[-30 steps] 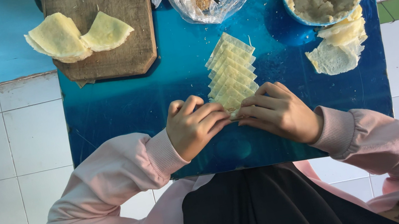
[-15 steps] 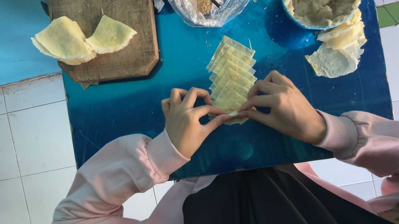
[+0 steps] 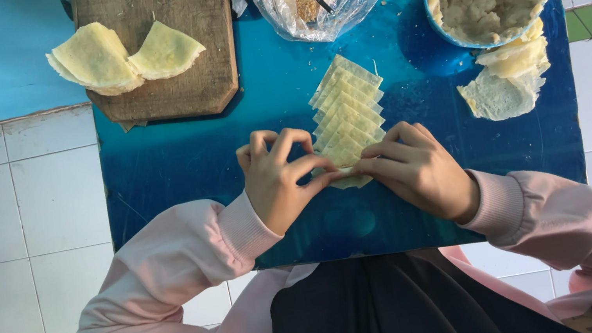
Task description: The person layers thin square pastry wrappers in an overlapping diamond pattern on a blue table, spooning brown filling from a plastic-covered bowl onto the stack with a spoon, then folds the edges of the wrapper stack over the filling by hand. Folded pastry pieces rest on a wooden cutting board beside the work area.
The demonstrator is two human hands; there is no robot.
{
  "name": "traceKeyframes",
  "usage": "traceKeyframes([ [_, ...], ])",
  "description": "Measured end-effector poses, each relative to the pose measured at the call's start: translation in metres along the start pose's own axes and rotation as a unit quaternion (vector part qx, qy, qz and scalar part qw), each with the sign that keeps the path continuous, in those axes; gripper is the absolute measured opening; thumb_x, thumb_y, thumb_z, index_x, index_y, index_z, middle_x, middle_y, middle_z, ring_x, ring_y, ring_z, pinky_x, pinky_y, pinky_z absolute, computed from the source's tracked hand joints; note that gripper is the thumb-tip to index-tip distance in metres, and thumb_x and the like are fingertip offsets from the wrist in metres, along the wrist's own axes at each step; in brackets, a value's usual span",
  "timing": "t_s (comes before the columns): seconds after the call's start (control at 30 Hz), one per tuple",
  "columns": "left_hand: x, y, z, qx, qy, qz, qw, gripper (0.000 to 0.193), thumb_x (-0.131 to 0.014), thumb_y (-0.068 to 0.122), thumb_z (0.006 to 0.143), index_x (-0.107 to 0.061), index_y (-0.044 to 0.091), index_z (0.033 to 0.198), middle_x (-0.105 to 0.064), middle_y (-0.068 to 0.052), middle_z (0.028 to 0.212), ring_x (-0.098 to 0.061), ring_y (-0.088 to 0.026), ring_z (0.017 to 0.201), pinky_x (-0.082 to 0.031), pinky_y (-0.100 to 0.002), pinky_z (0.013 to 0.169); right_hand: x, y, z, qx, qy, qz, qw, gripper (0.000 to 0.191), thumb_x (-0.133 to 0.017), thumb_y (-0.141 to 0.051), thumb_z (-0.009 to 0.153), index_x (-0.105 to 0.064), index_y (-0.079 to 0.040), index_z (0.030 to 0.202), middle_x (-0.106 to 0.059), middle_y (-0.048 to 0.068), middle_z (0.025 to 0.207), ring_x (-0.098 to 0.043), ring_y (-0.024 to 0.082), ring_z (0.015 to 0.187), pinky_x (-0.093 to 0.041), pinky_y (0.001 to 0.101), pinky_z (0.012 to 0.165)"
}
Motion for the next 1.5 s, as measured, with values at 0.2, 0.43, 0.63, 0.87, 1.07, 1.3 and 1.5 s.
traceKeyframes([
  [0.2, 0.006, 0.013, -0.007, -0.075, 0.028, 0.069, 0.994, 0.018, -0.087, 0.041, 0.087, -0.075, 0.029, 0.092, -0.056, 0.013, 0.115, -0.046, -0.019, 0.108, -0.026, -0.043, 0.089, 0.001, -0.009, 0.006, 0.019, -0.014, -0.047, 0.999, 0.028, -0.081, -0.013, 0.076, -0.076, -0.01, 0.103, -0.073, 0.002, 0.104, -0.061, 0.024, 0.09, -0.048, 0.0353, 0.076],
  [0.43, 0.002, 0.005, 0.001, -0.036, 0.009, 0.025, 0.999, 0.017, -0.087, 0.041, 0.085, -0.075, 0.029, 0.085, -0.057, 0.013, 0.111, -0.047, -0.02, 0.111, -0.027, -0.044, 0.091, -0.005, 0.019, 0.018, -0.061, -0.04, 0.048, 0.996, 0.016, -0.084, -0.021, 0.077, -0.078, -0.013, 0.089, -0.075, -0.003, 0.091, -0.06, 0.02, 0.082, -0.048, 0.0349, 0.072],
  [0.63, -0.019, -0.024, 0.015, 0.06, -0.068, -0.058, 0.994, 0.021, -0.086, 0.05, 0.074, -0.081, 0.03, 0.076, -0.06, 0.013, 0.108, -0.045, -0.023, 0.109, -0.027, -0.045, 0.091, -0.02, 0.053, 0.019, -0.154, -0.101, 0.084, 0.979, 0.016, -0.086, -0.025, 0.077, -0.077, -0.011, 0.079, -0.074, 0.0, 0.081, -0.062, 0.02, 0.078, -0.05, 0.0327, 0.07],
  [0.87, -0.038, -0.045, 0.024, 0.101, -0.154, -0.082, 0.979, 0.029, -0.086, 0.055, 0.069, -0.081, 0.026, 0.073, -0.059, 0.009, 0.104, -0.043, -0.022, 0.104, -0.027, -0.044, 0.088, -0.018, 0.051, 0.028, -0.103, -0.076, 0.145, 0.981, 0.018, -0.081, -0.019, 0.082, -0.077, -0.01, 0.097, -0.073, -0.001, 0.085, -0.062, 0.019, 0.08, -0.048, 0.0335, 0.076],
  [1.07, -0.029, -0.037, 0.024, 0.076, -0.11, -0.1, 0.986, 0.02, -0.087, 0.048, 0.072, -0.079, 0.032, 0.08, -0.056, 0.01, 0.11, -0.044, -0.022, 0.106, -0.027, -0.044, 0.088, -0.013, 0.028, 0.025, -0.036, -0.052, 0.088, 0.994, 0.022, -0.079, -0.014, 0.082, -0.078, -0.014, 0.104, -0.073, 0.001, 0.101, -0.059, 0.023, 0.089, -0.051, 0.0346, 0.079],
  [1.3, -0.004, -0.002, 0.014, -0.047, -0.011, 0.02, 0.999, 0.019, -0.087, 0.038, 0.081, -0.075, 0.029, 0.092, -0.056, 0.01, 0.121, -0.044, -0.023, 0.114, -0.027, -0.046, 0.092, -0.004, 0.015, 0.026, 0.005, -0.033, 0.06, 0.998, 0.027, -0.081, -0.019, 0.081, -0.074, -0.012, 0.105, -0.071, 0.003, 0.103, -0.059, 0.024, 0.089, -0.051, 0.0366, 0.078],
  [1.5, -0.004, 0.013, 0.004, -0.112, 0.021, 0.088, 0.99, 0.027, -0.088, 0.041, 0.088, -0.071, 0.024, 0.099, -0.057, 0.007, 0.127, -0.042, -0.021, 0.113, -0.025, -0.044, 0.092, -0.005, 0.016, 0.026, 0.014, -0.056, 0.057, 0.997, 0.029, -0.08, -0.015, 0.084, -0.075, -0.009, 0.112, -0.073, 0.002, 0.106, -0.06, 0.022, 0.084, -0.051, 0.0356, 0.076],
])
Point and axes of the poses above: each hand's wrist, its own z-axis towards the middle knuckle, its own x-axis out of the back of the hand, y = z × x, the point moved 10 cm from there along z, towards the middle knuckle
